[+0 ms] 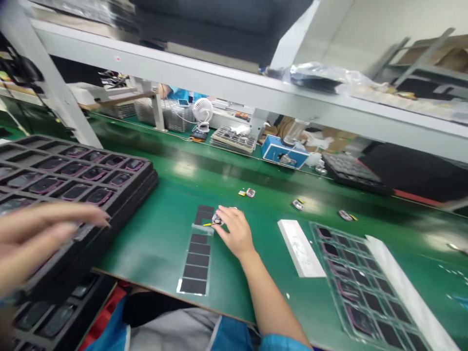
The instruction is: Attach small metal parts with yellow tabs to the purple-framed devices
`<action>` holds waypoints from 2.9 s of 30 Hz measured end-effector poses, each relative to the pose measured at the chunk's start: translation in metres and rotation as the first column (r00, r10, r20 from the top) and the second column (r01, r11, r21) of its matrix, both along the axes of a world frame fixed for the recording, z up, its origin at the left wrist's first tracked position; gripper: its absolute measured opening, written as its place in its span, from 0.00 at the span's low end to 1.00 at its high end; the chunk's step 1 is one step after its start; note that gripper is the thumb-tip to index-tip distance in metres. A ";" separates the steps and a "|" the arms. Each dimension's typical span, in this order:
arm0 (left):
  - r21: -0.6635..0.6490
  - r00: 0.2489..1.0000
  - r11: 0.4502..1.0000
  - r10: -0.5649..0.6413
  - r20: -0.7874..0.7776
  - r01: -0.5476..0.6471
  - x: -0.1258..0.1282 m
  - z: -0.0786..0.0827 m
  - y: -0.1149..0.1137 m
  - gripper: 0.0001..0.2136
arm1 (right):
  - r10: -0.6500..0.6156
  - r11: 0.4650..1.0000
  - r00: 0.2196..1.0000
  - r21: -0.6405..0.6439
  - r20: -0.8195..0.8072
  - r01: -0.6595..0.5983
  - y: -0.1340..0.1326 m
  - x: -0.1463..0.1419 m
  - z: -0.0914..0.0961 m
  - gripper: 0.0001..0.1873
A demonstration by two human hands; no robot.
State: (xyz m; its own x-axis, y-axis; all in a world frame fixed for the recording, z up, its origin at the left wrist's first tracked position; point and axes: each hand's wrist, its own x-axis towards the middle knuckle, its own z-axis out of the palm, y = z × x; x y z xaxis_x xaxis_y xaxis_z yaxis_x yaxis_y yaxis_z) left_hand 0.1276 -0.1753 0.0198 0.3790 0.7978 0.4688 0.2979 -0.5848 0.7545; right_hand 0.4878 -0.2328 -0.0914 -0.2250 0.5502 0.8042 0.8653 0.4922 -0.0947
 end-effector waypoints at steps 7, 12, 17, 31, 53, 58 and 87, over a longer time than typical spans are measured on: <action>-0.499 0.749 0.575 -0.599 0.282 0.648 0.175 -0.081 0.012 0.23 | 0.151 0.988 0.965 0.065 -0.212 -0.140 -0.017 -0.020 0.003 0.29; -0.594 0.623 0.233 -0.473 0.623 0.770 0.200 -0.109 0.041 0.24 | 0.073 0.990 0.957 -0.099 -0.281 -0.104 -0.017 -0.015 0.005 0.26; -0.581 0.715 0.439 -0.250 0.653 0.685 0.193 -0.119 0.035 0.23 | -0.115 0.960 0.845 -0.277 -0.523 -0.041 -0.012 -0.011 0.002 0.07; -0.519 0.666 0.450 -0.278 0.692 0.727 0.194 -0.132 0.035 0.22 | -0.061 0.926 0.732 -0.313 -0.678 -0.213 -0.002 -0.023 -0.014 0.02; -0.560 0.604 0.232 -0.222 0.765 0.795 0.197 -0.133 0.031 0.22 | -0.567 0.823 0.583 -0.417 -0.582 0.384 -0.036 0.103 0.004 0.10; -0.552 0.603 0.256 -0.207 0.770 0.793 0.196 -0.136 0.033 0.21 | -0.184 0.849 0.576 -0.425 -0.797 -0.316 0.002 -0.007 -0.008 0.07; -0.584 0.667 0.376 -0.137 0.732 0.719 0.191 -0.135 0.047 0.20 | -0.519 0.504 0.047 -0.350 -0.853 -0.790 0.003 -0.017 -0.024 0.17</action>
State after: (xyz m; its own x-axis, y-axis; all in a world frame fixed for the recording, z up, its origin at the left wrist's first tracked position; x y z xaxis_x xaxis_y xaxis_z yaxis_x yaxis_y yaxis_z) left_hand 0.3182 -0.1286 -0.1153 0.7347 0.6780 -0.0248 -0.3694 0.4305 0.8235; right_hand 0.4710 -0.2296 -0.1155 0.0468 0.9491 -0.3116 -0.4057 -0.2670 -0.8741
